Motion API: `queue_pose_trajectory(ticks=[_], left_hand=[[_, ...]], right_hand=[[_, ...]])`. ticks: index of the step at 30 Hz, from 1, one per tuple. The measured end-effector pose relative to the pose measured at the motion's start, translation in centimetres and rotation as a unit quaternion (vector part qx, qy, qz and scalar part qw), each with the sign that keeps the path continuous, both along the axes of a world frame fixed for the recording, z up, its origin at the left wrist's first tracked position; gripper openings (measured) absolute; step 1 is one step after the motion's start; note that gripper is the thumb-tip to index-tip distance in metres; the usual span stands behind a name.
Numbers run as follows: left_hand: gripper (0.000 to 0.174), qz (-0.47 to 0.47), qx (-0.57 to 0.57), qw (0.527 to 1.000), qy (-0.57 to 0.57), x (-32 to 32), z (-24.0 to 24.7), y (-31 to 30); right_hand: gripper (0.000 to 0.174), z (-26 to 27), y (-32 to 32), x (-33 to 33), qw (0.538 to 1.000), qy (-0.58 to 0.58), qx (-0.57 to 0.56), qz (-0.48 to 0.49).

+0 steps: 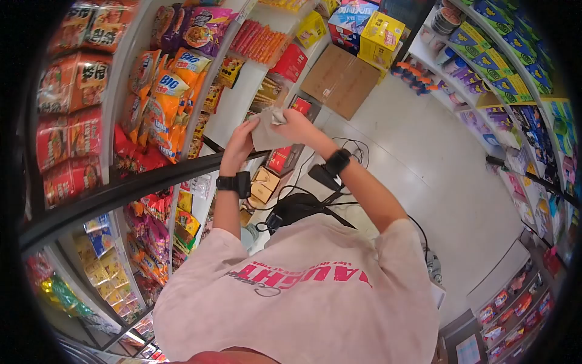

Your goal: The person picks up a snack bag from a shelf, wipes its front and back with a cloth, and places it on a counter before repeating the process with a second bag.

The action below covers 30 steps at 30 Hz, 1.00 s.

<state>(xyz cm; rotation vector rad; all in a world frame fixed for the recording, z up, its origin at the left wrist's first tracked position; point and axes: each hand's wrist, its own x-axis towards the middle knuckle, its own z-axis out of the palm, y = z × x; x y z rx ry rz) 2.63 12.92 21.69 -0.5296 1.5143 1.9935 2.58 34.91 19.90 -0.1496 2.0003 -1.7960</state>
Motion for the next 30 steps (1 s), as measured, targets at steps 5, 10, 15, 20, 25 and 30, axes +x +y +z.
queue_pose_trajectory(ticks=[5,10,15,20,25,30], left_hand=[[0.028,0.092,0.006,0.996,0.004,-3.8,-7.3,-3.3],[0.029,0.237,-0.079,0.967,0.04,-6.9,-14.4,-10.4],[0.027,0.427,-0.154,0.891,0.017,-8.5,-21.3,-17.7],[0.022,0.279,-0.408,0.86,0.127,-7.5,-31.0,-27.5],[0.025,0.099,-0.54,0.823,0.145,-6.8,-32.2,-30.8],[0.031,0.053,-0.642,0.747,0.161,-6.1,-29.5,-28.8]], right_hand=[[0.024,-7.9,-5.2,-5.5,0.997,0.037,0.068,0.019],[0.024,-11.7,-12.4,-10.9,0.994,0.047,0.083,0.05],[0.024,-13.1,-22.3,-16.1,0.99,0.111,0.054,0.067],[0.023,-13.6,-26.7,-20.1,0.988,0.106,0.041,0.106],[0.024,-14.7,-28.0,-22.4,0.988,0.12,0.03,0.096],[0.025,-14.7,-28.9,-21.8,0.988,0.132,0.008,0.083]])
